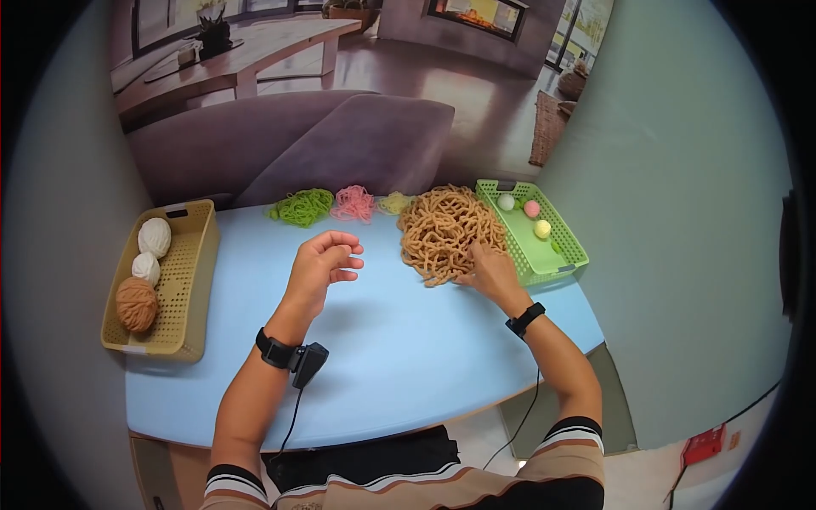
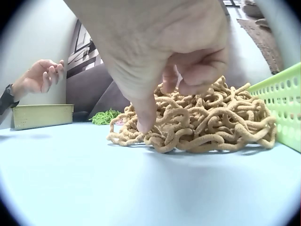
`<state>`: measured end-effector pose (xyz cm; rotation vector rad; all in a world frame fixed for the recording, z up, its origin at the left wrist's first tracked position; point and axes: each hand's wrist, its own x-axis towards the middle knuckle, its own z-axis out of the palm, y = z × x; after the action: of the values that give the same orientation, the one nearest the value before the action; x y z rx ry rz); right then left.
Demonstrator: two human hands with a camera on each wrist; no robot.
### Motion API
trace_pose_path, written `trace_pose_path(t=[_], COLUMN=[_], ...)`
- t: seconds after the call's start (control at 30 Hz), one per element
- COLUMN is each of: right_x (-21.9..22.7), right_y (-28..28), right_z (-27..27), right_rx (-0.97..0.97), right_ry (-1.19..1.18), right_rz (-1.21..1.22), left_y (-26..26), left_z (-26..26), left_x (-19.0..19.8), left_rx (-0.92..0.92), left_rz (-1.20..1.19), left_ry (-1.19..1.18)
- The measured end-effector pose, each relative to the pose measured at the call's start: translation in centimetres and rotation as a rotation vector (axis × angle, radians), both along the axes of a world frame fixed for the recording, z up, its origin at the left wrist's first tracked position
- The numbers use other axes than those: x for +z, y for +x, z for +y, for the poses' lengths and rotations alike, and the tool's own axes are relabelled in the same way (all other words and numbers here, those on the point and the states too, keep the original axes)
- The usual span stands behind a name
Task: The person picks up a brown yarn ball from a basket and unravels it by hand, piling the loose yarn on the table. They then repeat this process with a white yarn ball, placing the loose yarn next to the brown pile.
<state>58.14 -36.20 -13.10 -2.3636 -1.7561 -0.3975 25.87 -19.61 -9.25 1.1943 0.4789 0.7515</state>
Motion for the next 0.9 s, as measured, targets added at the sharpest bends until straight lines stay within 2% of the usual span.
trace_pose_path(t=[0.13,0.23,0.4,0.43,0.63,0.83,0.9], right_x=[0.0,-1.4,-2.0,-1.4,4.2,8.8,10.1], right_y=[-1.3,-0.7,0.5,0.3,3.2,4.7,4.6], right_z=[-0.7,-0.5,0.1,0.1,-1.4,-2.4,-2.6], right_rx=[0.016,0.034,0.039,0.056,0.064,0.084,0.064], right_ry=[-0.090,-0.055,-0.194,-0.205,-0.049,0.236,0.226], right_rz=[0.008,-0.033,0.032,0.036,0.506,0.622,0.587], left_y=[0.6,0.7,0.5,0.5,0.3,0.5,0.4], left_z=[0.5,0.9,1.2,1.2,1.3,1.2,1.1], left_x=[-0.7,-0.4,-0.3,-0.3,-0.1,-0.3,-0.2], left_rx=[0.020,0.003,0.002,0.000,0.011,0.000,0.002], left_rz=[-0.066,-0.075,-0.068,-0.067,-0.047,-0.041,-0.046], left_ry=[-0.060,-0.048,-0.060,-0.060,-0.058,-0.050,-0.053])
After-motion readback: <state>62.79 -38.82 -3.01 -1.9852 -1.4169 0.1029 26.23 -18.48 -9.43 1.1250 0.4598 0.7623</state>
